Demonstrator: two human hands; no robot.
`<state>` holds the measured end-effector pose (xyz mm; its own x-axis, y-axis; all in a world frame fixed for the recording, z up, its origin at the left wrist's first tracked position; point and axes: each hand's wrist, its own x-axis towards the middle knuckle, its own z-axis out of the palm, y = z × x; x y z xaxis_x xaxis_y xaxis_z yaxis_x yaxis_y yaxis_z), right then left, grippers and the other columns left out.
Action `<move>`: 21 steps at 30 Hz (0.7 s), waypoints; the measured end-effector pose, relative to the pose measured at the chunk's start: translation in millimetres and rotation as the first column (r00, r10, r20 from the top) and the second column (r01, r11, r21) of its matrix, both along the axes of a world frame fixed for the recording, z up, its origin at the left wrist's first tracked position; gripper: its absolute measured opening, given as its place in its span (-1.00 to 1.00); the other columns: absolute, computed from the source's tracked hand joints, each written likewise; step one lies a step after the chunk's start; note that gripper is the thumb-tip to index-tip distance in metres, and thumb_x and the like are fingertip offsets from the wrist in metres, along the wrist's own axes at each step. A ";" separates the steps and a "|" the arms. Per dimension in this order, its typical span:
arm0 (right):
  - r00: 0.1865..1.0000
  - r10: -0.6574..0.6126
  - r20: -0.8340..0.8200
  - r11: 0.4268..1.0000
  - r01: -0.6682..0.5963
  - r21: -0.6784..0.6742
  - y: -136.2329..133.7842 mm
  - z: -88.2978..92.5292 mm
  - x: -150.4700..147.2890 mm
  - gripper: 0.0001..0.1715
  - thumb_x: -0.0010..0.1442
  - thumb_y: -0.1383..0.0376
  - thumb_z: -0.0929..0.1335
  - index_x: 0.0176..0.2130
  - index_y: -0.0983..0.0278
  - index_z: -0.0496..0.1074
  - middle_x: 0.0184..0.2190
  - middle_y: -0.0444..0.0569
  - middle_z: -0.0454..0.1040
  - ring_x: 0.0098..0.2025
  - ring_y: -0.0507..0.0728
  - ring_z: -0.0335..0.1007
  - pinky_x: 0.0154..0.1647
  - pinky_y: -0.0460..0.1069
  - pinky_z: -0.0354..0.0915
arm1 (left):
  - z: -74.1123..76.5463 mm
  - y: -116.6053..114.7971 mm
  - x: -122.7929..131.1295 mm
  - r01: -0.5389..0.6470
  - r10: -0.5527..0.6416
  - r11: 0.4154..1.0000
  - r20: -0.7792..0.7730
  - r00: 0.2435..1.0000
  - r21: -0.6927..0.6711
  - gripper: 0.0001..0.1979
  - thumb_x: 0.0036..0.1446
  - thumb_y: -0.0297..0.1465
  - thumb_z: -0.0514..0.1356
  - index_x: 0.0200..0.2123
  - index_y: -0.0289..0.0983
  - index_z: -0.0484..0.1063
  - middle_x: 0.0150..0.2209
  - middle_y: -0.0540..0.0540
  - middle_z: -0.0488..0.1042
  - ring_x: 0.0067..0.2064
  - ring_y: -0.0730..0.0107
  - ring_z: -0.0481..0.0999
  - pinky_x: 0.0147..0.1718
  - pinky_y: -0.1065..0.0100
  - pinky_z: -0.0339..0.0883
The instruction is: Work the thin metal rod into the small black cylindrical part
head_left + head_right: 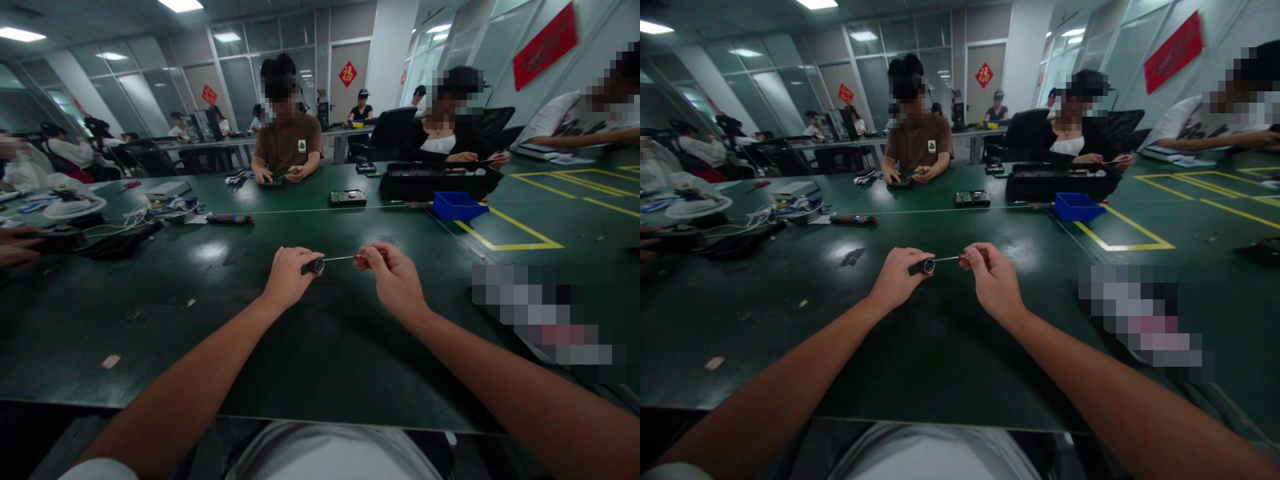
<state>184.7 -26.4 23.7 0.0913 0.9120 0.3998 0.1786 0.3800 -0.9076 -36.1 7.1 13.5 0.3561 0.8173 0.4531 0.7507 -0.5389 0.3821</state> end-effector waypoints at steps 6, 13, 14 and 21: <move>0.997 0.035 0.069 0.999 -0.035 -0.005 0.3 -3.1 -1.2 -0.74 0.33 0.09 0.31 -0.18 0.21 0.45 -0.31 -0.01 0.60 -0.23 0.18 0.57 -0.15 0.12 0.42 | -0.8 0.1 0.8 -0.002 0.002 1.000 -0.016 1.000 -0.012 -0.66 0.17 -0.41 0.33 0.03 -0.09 0.54 -0.04 -0.06 0.58 0.01 0.14 0.46 0.12 -0.02 0.18; 0.987 -0.002 0.162 1.000 0.000 0.009 -0.1 -2.6 1.8 -0.72 0.36 0.07 0.28 -0.20 0.20 0.44 -0.32 -0.01 0.59 -0.24 0.19 0.56 -0.17 0.12 0.40 | -3.9 2.9 -1.7 -0.016 0.016 1.000 0.001 1.000 -0.015 -0.66 0.15 -0.38 0.35 0.02 -0.08 0.55 -0.04 -0.06 0.58 0.01 0.14 0.46 0.09 -0.01 0.20; 0.984 -0.009 0.179 1.000 0.008 0.006 0.0 -2.7 2.1 -0.71 0.36 0.07 0.28 -0.20 0.20 0.44 -0.31 0.00 0.59 -0.24 0.19 0.56 -0.17 0.12 0.39 | -3.7 2.8 -1.5 -0.015 0.015 1.000 -0.001 1.000 -0.021 -0.65 0.14 -0.38 0.36 0.02 -0.08 0.54 -0.04 -0.06 0.58 0.00 0.14 0.47 0.09 -0.01 0.20; 0.981 -0.032 0.189 0.997 0.019 0.070 0.2 -4.0 3.2 -0.70 0.38 0.05 0.26 -0.17 0.19 0.43 -0.30 -0.01 0.58 -0.23 0.19 0.55 -0.17 0.11 0.38 | -3.1 2.3 0.4 -0.002 0.002 0.999 -0.004 1.000 -0.054 -0.65 0.14 -0.40 0.35 0.02 -0.08 0.55 -0.04 -0.06 0.58 0.00 0.14 0.47 0.11 -0.04 0.20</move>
<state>187.9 -26.1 19.7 0.0306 0.8804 0.4732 0.3560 0.4327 -0.8283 -35.8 9.4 10.3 0.3563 0.8413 0.4065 0.7534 -0.5160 0.4076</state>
